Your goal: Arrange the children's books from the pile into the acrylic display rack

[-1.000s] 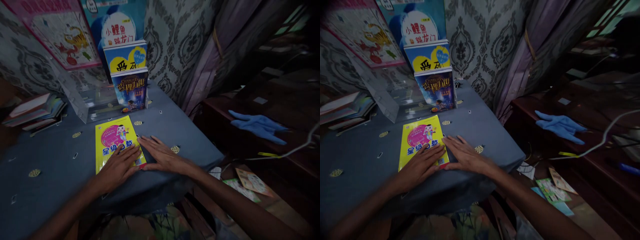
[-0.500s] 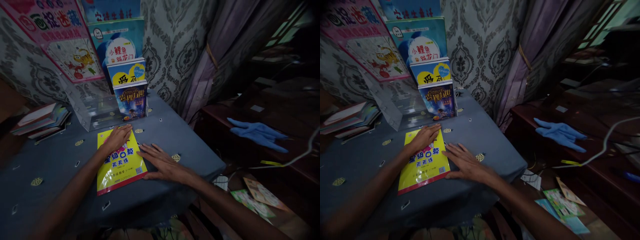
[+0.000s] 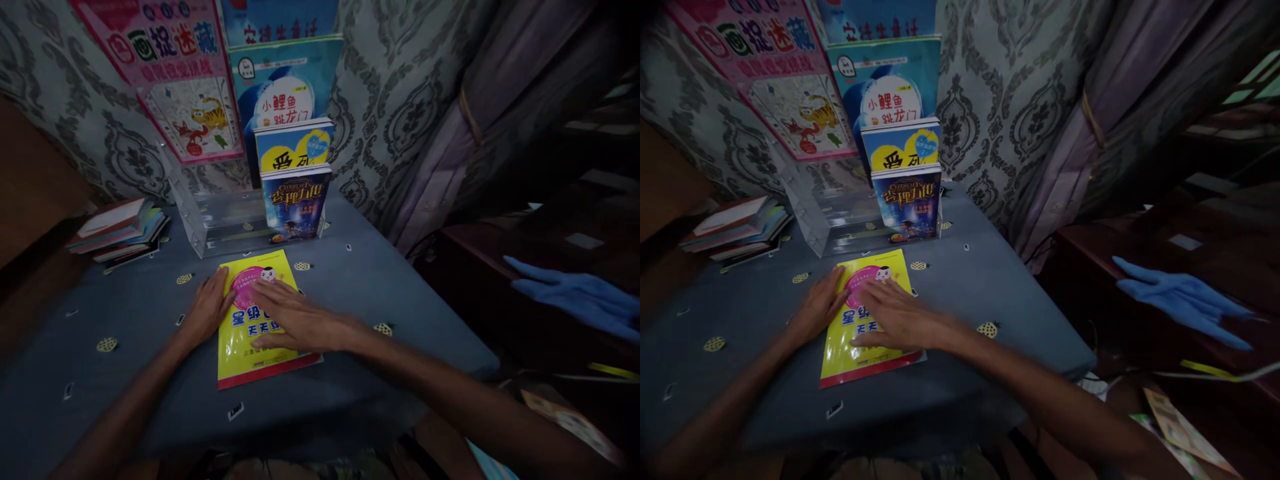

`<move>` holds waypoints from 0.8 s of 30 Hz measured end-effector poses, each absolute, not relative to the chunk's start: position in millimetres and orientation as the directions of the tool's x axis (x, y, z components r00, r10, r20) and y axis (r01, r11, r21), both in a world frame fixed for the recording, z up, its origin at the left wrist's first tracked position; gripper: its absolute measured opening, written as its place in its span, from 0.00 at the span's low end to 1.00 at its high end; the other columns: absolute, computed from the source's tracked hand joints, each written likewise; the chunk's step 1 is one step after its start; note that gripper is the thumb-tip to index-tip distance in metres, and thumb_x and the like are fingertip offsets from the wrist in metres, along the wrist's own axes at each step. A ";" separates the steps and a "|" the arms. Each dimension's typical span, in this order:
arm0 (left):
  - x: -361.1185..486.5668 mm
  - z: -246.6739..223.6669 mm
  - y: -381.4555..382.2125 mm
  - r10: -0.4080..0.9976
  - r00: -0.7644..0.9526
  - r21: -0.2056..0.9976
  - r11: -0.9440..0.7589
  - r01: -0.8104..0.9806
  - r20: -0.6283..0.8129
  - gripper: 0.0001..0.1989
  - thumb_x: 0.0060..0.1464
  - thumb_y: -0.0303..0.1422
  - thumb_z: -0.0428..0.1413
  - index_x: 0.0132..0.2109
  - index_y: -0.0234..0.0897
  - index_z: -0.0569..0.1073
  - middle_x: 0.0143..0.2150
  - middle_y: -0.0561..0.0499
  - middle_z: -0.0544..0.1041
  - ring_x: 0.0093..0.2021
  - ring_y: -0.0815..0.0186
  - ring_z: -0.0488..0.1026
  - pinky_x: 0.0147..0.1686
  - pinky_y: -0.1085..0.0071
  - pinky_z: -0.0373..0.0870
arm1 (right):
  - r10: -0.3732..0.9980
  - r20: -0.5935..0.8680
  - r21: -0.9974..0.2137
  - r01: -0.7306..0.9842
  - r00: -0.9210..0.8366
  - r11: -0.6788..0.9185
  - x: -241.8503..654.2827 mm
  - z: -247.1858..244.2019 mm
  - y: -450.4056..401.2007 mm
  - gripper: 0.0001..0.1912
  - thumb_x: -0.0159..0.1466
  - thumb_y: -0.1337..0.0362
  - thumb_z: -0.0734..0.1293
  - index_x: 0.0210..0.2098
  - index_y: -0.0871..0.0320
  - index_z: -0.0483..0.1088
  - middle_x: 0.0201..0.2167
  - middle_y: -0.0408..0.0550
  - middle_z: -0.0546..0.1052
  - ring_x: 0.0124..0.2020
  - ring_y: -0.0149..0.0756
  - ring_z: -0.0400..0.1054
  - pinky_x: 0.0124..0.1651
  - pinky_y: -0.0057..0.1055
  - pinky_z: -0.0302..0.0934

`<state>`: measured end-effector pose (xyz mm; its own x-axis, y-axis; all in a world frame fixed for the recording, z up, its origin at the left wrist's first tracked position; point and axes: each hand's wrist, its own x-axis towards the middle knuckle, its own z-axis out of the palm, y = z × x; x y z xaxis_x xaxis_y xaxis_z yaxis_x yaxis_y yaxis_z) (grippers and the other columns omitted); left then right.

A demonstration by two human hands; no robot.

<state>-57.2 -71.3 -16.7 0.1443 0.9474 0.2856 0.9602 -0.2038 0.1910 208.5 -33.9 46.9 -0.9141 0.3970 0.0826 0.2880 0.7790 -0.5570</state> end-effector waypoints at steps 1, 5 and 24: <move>-58.8 -18.3 -71.4 0.945 0.151 0.196 -0.213 0.957 0.290 0.29 0.70 0.43 0.40 0.70 0.31 0.54 0.68 0.32 0.65 0.69 0.50 0.61 0.64 0.47 0.61 | 0.360 0.087 -0.561 0.252 -0.929 0.788 187.6 51.1 -29.9 0.42 0.69 0.40 0.59 0.73 0.58 0.49 0.74 0.56 0.50 0.75 0.48 0.41 0.75 0.48 0.43; -60.9 -19.3 -69.7 0.940 0.199 0.225 -0.265 0.938 0.277 0.28 0.68 0.42 0.42 0.70 0.34 0.55 0.66 0.34 0.68 0.67 0.50 0.66 0.65 0.47 0.60 | 0.411 0.084 -0.541 0.305 -0.908 0.784 118.2 48.7 -9.3 0.39 0.73 0.43 0.52 0.70 0.67 0.52 0.72 0.64 0.55 0.74 0.46 0.46 0.73 0.43 0.49; -56.0 -11.1 -70.4 0.966 0.119 0.235 -0.174 0.956 0.232 0.31 0.70 0.47 0.36 0.69 0.30 0.55 0.69 0.34 0.65 0.69 0.53 0.62 0.66 0.52 0.58 | 0.695 0.126 -0.285 0.645 -0.708 0.709 173.0 -13.5 34.2 0.40 0.73 0.44 0.49 0.70 0.72 0.53 0.72 0.68 0.53 0.74 0.52 0.42 0.74 0.51 0.39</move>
<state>-56.0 -70.4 -11.1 0.1190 0.9655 0.2316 0.9564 -0.1742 0.2346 173.0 34.2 -13.5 -0.7078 0.6952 0.1255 0.6454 0.7086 -0.2853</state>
